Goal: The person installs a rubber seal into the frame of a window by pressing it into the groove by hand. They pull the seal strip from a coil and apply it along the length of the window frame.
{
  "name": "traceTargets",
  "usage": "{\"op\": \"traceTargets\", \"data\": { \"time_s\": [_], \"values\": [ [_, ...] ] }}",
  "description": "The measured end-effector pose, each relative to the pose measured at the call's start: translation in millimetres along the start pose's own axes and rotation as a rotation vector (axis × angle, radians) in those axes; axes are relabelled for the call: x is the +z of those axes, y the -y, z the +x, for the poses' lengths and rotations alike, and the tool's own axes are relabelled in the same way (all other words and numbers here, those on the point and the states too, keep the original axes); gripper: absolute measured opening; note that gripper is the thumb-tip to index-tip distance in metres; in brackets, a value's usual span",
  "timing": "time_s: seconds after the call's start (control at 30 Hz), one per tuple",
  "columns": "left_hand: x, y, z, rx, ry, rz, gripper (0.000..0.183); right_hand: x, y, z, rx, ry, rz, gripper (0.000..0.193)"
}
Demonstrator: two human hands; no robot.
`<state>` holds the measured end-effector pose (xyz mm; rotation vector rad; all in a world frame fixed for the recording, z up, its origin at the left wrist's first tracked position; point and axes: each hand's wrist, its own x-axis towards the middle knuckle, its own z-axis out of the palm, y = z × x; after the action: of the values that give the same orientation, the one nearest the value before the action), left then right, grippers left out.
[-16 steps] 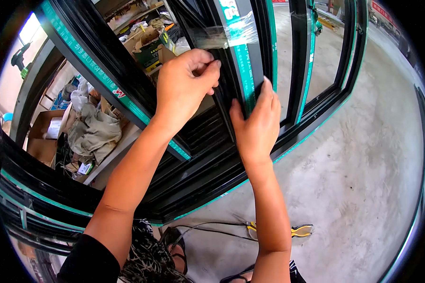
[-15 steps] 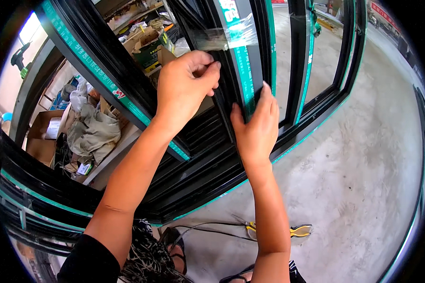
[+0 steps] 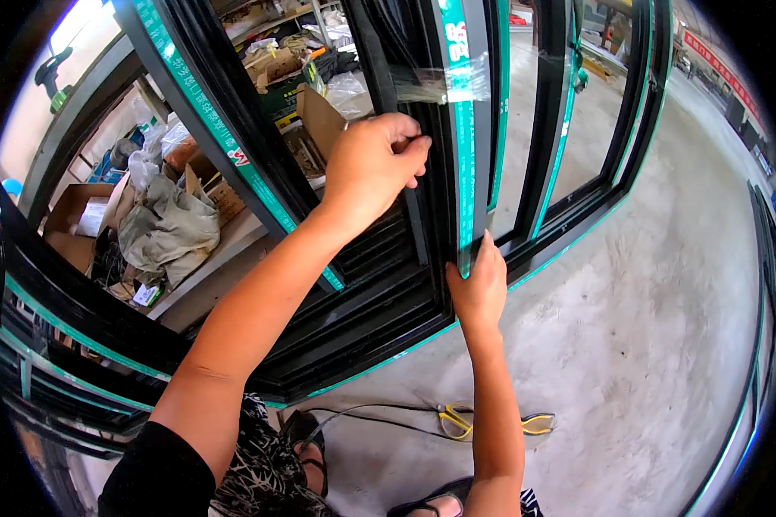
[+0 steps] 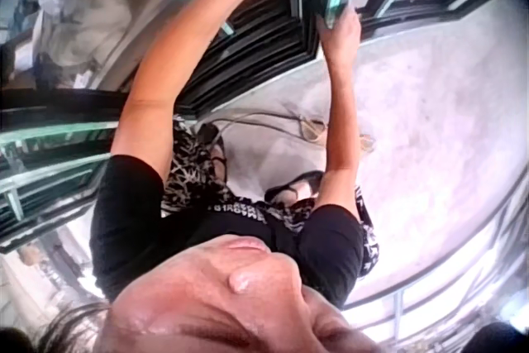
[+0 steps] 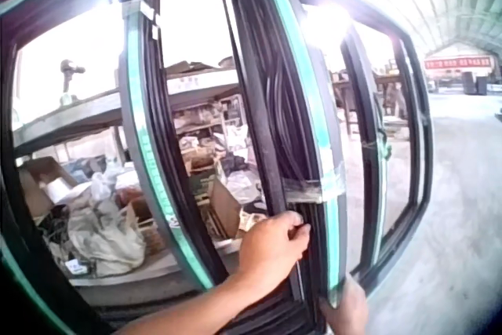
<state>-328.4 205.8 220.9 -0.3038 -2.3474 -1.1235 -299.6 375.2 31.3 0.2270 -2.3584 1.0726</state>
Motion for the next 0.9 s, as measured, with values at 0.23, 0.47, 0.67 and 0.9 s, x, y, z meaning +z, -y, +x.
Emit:
{"op": "traceTargets", "data": {
  "time_s": [0.23,0.47,0.67,0.9],
  "values": [
    [1.4,-11.3,-10.7,-0.174,-0.056,-0.358,0.019,-61.9,85.2,61.0,-0.129,-0.310,0.199,0.044],
    [13.7,-21.1,-9.3,-0.200,-0.227,-0.555,0.018,-64.8,119.9,114.9,-0.106,-0.356,0.431,0.063],
    [18.4,-15.4,-1.8,0.040,-0.337,-0.114,0.012,-54.7,125.4,138.8,-0.113,-0.258,0.545,0.067],
    [29.3,-11.4,-8.4,0.156,-0.478,0.054,0.012,-58.7,136.0,136.0,-0.120,-0.227,0.490,0.055]
  ]
}}
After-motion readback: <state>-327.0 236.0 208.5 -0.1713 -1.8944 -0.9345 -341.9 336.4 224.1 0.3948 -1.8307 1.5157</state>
